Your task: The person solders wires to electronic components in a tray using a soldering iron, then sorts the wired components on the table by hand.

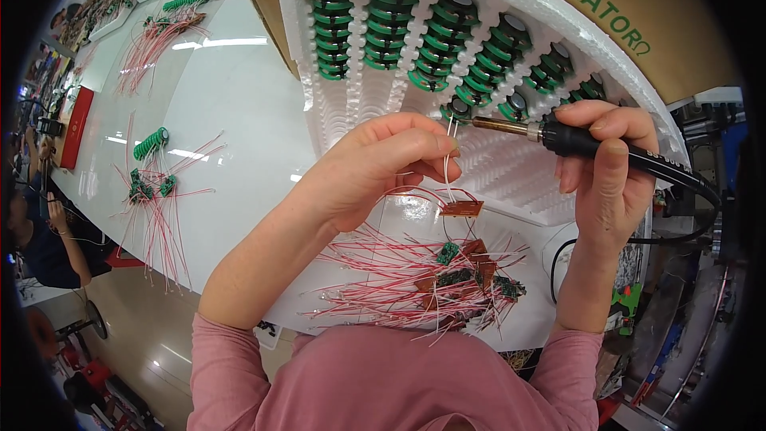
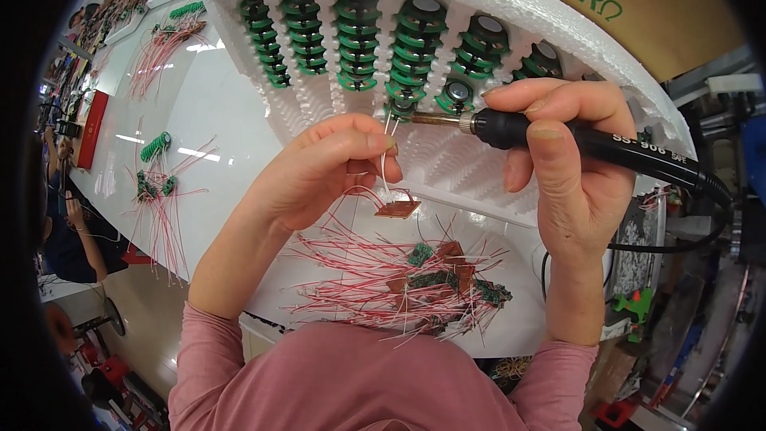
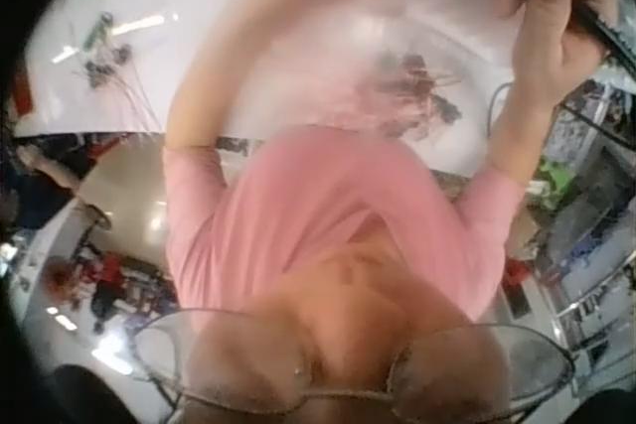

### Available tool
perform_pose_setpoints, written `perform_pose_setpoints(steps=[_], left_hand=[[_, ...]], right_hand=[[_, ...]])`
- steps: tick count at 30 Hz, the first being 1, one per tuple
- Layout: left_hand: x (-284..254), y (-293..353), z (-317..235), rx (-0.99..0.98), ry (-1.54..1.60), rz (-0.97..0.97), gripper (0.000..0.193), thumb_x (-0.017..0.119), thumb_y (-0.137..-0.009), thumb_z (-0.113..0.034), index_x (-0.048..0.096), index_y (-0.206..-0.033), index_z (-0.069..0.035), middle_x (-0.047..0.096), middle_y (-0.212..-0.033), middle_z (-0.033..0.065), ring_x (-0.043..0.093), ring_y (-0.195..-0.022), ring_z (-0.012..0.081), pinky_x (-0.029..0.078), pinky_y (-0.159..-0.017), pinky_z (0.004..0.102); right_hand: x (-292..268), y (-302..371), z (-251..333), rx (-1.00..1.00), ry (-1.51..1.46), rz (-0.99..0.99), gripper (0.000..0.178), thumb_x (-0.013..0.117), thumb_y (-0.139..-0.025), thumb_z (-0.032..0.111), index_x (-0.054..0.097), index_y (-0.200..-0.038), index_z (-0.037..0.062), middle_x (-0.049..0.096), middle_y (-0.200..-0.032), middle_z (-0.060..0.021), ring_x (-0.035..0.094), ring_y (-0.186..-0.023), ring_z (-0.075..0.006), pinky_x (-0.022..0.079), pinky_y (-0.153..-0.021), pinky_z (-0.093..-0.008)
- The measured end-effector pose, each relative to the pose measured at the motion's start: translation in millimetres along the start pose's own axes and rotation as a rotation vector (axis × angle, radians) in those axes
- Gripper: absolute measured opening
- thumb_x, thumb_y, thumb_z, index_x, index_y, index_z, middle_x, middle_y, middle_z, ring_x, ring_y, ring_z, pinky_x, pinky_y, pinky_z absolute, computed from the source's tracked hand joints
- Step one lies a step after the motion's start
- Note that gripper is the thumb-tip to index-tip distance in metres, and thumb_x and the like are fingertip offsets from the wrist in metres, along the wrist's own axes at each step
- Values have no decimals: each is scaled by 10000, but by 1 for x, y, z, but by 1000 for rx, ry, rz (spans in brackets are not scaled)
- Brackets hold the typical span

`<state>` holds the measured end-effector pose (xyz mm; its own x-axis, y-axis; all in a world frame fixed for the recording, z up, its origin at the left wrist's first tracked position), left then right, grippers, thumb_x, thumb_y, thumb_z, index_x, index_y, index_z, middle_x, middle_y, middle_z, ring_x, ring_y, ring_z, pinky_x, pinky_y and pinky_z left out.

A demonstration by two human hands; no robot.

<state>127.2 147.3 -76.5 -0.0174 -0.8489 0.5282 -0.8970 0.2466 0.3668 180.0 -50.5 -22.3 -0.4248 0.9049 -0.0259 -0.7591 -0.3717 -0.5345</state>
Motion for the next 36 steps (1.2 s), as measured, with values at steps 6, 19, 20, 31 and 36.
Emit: perform_pose_setpoints(steps=[6, 19, 20, 31, 36], left_hand=[[1, 0, 0, 1, -6, 2, 117, 577, -789, -213, 570, -817, -100, 608, -748, 40, 486, -634, 63, 380, -588, 199], [3, 1, 0, 6, -15, 4, 117, 581, -786, -214, 566, -813, -100, 606, -745, 45, 472, -629, 67, 377, -587, 206], [3, 1, 1, 6, -16, 6, 118, 581, -786, -214, 566, -813, -100, 606, -745, 45, 473, -630, 67, 377, -589, 207], [4, 4, 0, -5, -21, 8, 117, 579, -788, -210, 568, -815, -97, 608, -754, 43, 488, -648, 68, 377, -605, 204], [4, 4, 0, -3, -13, 14, 119, 573, -793, -206, 572, -827, -92, 607, -758, 38, 517, -685, 75, 379, -612, 207]], right_hand=[[-1, 1, 1, 5, 1, -3, 157, 542, -849, 137, 458, -887, 9, 581, -890, -182, 456, -487, -67, 392, -466, -164], [-1, 1, 2, -4, -1, 0, 160, 555, -840, 129, 457, -889, 12, 583, -890, -182, 456, -483, -64, 392, -465, -163], [-1, 1, 2, -4, 0, 0, 160, 555, -840, 129, 457, -889, 12, 583, -890, -182, 456, -483, -64, 392, -465, -163], [0, 2, 3, -12, 10, -3, 184, 568, -834, 145, 454, -891, 12, 581, -898, -192, 459, -480, -76, 409, -491, -178], [-1, 3, 4, -19, 26, -7, 191, 562, -839, 159, 453, -891, 12, 581, -895, -192, 465, -479, -80, 411, -490, -179]])
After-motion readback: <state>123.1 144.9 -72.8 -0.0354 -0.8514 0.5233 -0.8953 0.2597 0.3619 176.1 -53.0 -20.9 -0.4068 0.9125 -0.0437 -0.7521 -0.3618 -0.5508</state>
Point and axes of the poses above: each hand's wrist, its own y-axis away from the middle knuckle, its own x-axis out of the palm, z = x × y, the point moved 1 cm from there along -y, towards the middle knuckle
